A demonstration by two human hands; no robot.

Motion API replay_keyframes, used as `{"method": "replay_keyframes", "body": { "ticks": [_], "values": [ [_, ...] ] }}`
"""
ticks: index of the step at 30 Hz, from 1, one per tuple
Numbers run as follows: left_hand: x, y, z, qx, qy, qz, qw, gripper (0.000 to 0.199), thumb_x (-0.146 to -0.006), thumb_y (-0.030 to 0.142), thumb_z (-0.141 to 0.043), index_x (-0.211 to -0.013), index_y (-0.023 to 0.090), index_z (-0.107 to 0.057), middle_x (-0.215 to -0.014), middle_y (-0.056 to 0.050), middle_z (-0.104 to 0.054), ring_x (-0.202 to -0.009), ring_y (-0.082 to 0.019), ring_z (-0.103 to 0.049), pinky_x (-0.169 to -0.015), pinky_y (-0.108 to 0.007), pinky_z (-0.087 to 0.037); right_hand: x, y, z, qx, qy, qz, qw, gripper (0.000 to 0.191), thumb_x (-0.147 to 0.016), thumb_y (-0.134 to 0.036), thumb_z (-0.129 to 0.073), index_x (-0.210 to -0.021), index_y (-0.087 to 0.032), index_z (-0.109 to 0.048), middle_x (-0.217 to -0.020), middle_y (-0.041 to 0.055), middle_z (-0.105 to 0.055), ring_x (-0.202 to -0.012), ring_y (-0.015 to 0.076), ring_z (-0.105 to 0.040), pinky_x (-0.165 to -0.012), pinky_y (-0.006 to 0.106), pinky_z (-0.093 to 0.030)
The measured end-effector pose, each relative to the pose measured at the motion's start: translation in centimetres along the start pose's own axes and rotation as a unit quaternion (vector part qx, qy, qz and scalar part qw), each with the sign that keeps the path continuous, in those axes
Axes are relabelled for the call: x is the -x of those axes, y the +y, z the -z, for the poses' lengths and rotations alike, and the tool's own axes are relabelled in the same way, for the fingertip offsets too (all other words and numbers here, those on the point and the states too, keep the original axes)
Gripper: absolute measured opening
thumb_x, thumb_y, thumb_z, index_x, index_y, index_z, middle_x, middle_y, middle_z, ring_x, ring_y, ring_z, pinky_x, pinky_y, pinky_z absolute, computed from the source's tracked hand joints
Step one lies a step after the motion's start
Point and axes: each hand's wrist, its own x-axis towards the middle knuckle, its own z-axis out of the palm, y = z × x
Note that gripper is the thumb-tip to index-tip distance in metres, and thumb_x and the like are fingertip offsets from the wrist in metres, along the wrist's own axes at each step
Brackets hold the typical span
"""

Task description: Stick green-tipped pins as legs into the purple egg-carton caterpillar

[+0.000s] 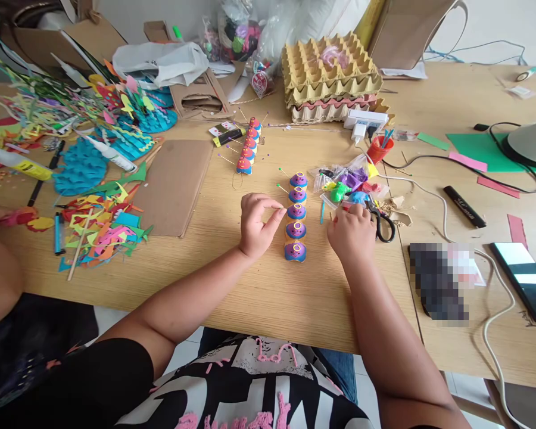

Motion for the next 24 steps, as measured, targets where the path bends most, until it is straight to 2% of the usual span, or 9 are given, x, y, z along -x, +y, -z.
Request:
{"method": "replay_keyframes", "body": {
  "ticks": [3,8,12,16,20,24],
  "values": [
    [0.0,0.1,0.0,0.021,0.007,0.002,1.0,0.032,-0.108,0.051,-0.055,-0.095,0.025,-0.068,-0.091,-0.005,-0.072,-0.094,-0.022,-0.065,-0.095,-0.042,-0.047,0.0,0.0,0.0,0.013,-0.003,-0.001,1.0,0.02,-0.088,-0.025,-0.06,-0.085,-0.017,-0.078,-0.109,0.0247,-0.069,-0.109,0.0414,-0.062,-0.084,0.058,-0.056],
    [0.0,0.3,0.0,0.06,0.009,-0.002,0.998,0.029,-0.109,0.047,-0.055,-0.094,0.025,-0.065,-0.091,-0.004,-0.073,-0.093,-0.021,-0.065,-0.094,-0.041,-0.048,0.2,0.1,0.0,0.046,-0.042,0.015,0.998,0.024,-0.09,-0.02,-0.056,-0.091,-0.011,-0.079,-0.113,0.0299,-0.068,-0.106,0.042,-0.064,-0.082,0.056,-0.057],
    [0.1,0.0,-0.3,0.036,0.013,0.032,0.999,0.037,-0.11,0.054,-0.049,-0.091,0.025,-0.062,-0.089,-0.004,-0.072,-0.093,-0.021,-0.066,-0.092,-0.04,-0.05,0.1,0.1,0.1,0.025,-0.03,0.009,0.999,0.014,-0.083,-0.019,-0.062,-0.086,-0.014,-0.075,-0.109,0.0261,-0.069,-0.103,0.0398,-0.065,-0.087,0.055,-0.056],
    [0.2,-0.3,-0.6,0.036,0.016,0.04,0.998,0.027,-0.109,0.047,-0.055,-0.098,0.024,-0.066,-0.092,-0.004,-0.074,-0.094,-0.02,-0.066,-0.093,-0.039,-0.052,0.3,-0.7,0.8,-0.078,0.026,0.033,0.996,0.005,-0.083,-0.024,-0.064,-0.083,-0.02,-0.068,-0.106,0.0183,-0.073,-0.1,0.034,-0.068,-0.086,0.047,-0.055],
    [0.3,-0.1,-0.6,0.062,-0.021,0.042,0.997,0.018,-0.106,0.04,-0.063,-0.102,0.025,-0.071,-0.095,-0.005,-0.076,-0.096,-0.021,-0.067,-0.092,-0.039,-0.052,0.8,-2.3,1.0,-0.252,0.035,0.079,0.964,0.004,-0.091,-0.028,-0.062,-0.092,-0.024,-0.061,-0.089,0.0074,-0.075,-0.075,0.0224,-0.066,-0.065,0.035,-0.048],
    [0.2,0.3,-0.3,0.09,-0.043,0.029,0.995,0.019,-0.105,0.041,-0.067,-0.1,0.024,-0.073,-0.097,-0.004,-0.079,-0.096,-0.02,-0.068,-0.093,-0.039,-0.052,1.3,-3.3,0.2,-0.325,0.052,0.183,0.926,0.005,-0.098,-0.029,-0.059,-0.095,-0.025,-0.061,-0.085,0.0047,-0.074,-0.077,0.0209,-0.067,-0.072,0.036,-0.05]
  ]
}}
